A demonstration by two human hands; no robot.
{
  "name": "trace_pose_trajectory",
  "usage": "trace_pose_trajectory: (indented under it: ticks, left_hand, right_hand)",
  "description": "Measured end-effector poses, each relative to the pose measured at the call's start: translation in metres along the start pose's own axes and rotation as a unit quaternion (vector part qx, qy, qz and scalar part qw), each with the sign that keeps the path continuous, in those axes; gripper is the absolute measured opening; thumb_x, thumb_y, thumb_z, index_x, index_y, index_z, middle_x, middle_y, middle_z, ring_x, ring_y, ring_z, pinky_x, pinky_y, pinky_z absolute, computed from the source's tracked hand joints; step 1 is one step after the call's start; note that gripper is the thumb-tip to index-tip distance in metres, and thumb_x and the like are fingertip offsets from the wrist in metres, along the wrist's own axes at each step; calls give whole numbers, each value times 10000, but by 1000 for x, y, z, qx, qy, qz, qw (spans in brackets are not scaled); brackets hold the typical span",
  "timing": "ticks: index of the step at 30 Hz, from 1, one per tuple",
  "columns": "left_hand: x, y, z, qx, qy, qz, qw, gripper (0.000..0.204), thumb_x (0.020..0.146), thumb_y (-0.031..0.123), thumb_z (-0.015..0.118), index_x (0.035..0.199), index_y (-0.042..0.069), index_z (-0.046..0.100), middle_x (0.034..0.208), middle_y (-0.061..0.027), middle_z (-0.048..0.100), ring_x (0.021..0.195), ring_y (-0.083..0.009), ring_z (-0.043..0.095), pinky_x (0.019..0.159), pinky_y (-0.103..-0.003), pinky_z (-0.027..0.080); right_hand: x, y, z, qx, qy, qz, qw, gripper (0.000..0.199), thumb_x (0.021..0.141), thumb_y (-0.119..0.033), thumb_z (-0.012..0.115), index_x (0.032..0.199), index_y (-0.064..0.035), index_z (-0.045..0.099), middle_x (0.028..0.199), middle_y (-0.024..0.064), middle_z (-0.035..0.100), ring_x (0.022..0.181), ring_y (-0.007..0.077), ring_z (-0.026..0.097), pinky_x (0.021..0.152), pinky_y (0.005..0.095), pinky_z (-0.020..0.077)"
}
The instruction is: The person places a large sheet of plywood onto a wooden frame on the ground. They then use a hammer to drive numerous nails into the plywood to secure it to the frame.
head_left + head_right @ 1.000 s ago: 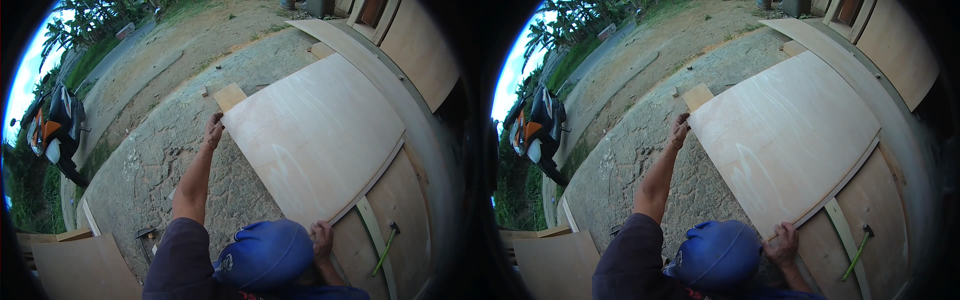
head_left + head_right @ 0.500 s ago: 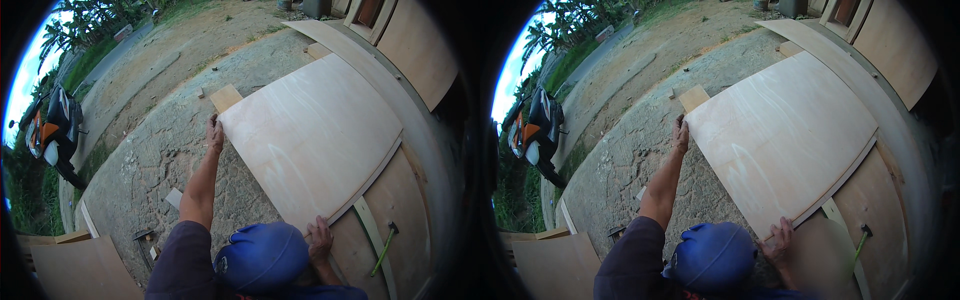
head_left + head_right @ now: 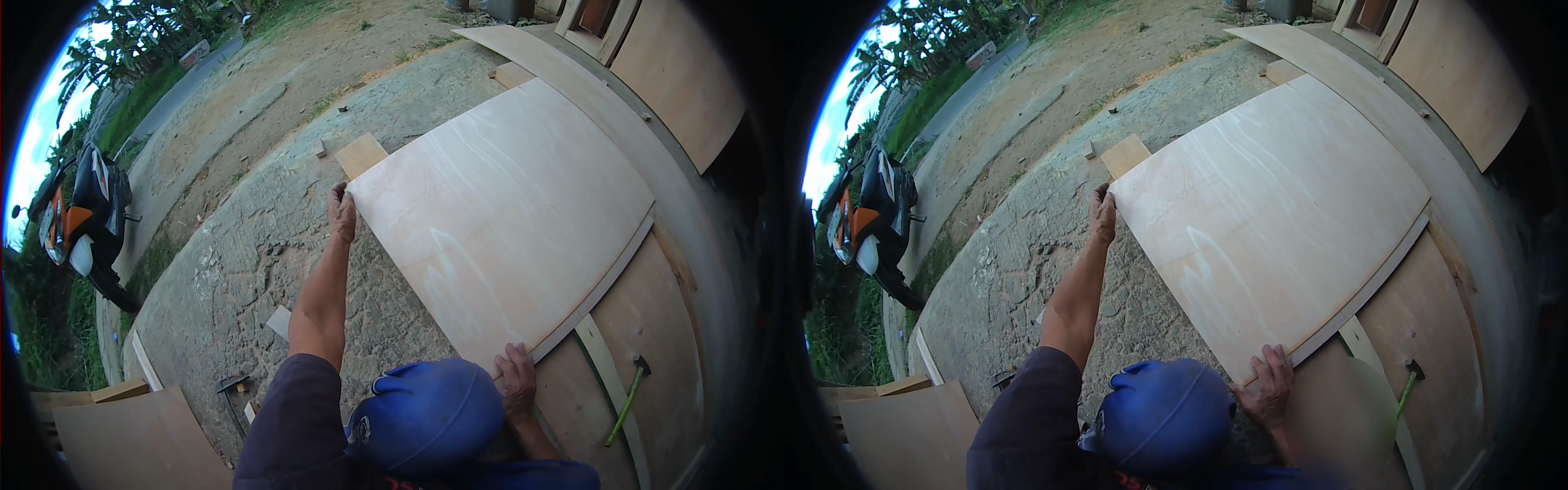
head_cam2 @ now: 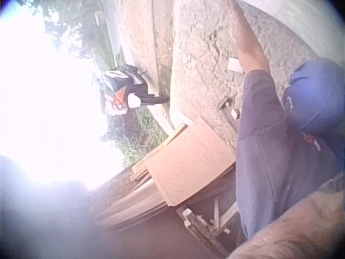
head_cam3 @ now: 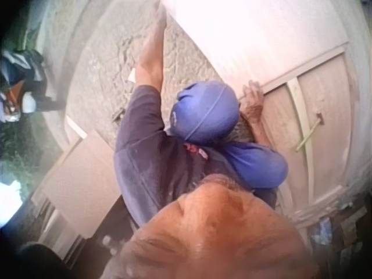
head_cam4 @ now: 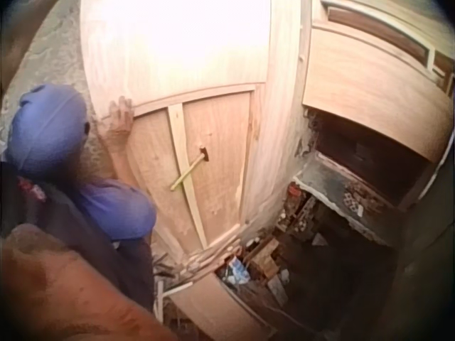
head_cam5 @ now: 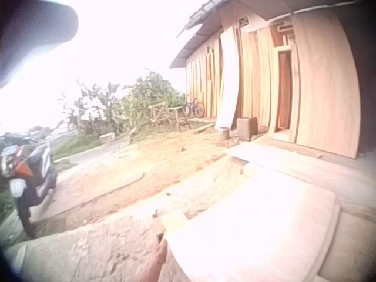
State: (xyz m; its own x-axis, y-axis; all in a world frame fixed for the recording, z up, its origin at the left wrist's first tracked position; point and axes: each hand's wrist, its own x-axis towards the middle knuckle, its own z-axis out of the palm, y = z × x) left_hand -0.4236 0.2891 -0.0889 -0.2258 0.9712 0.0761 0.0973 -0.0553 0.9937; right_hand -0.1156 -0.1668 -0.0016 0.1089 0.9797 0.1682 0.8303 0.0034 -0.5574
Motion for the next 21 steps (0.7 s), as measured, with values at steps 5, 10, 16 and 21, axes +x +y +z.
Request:
trace_pose_trajectory:
  ticks: [5,10,16,21]
  left_hand:
    - [1,-2,4,53,79,21,995,338,985,109,550,1283,-42,501,1238,-153,598,1066,-233,598,935,-345,483]
    - [-63,33,53,156,158,-110,969,375,979,87,573,1328,-25,493,1241,-204,631,1097,-306,645,955,-392,495]
    - [-60,26,51,103,148,-45,983,436,960,96,582,1382,7,521,1274,-204,642,1155,-349,636,997,-410,477]
    - [-59,38,59,178,174,-41,968,451,962,126,573,1394,13,512,1303,-220,626,1183,-381,620,1012,-429,470]
  right_hand:
    - [3,1,-8,2,1,0,1000,581,688,-323,862,1151,-47,647,1359,177,554,1343,418,481,1115,558,389]
    - [2,-2,-15,1,6,14,1000,550,694,-304,848,1138,-48,649,1348,165,553,1338,396,489,1132,538,384]
    - [4,-2,-1,2,15,-9,1000,540,681,-293,836,1115,-41,638,1338,185,550,1315,435,473,1114,541,392]
    - [3,9,9,-21,21,-30,999,553,673,-304,829,1125,-48,638,1343,170,552,1317,413,474,1110,534,386]
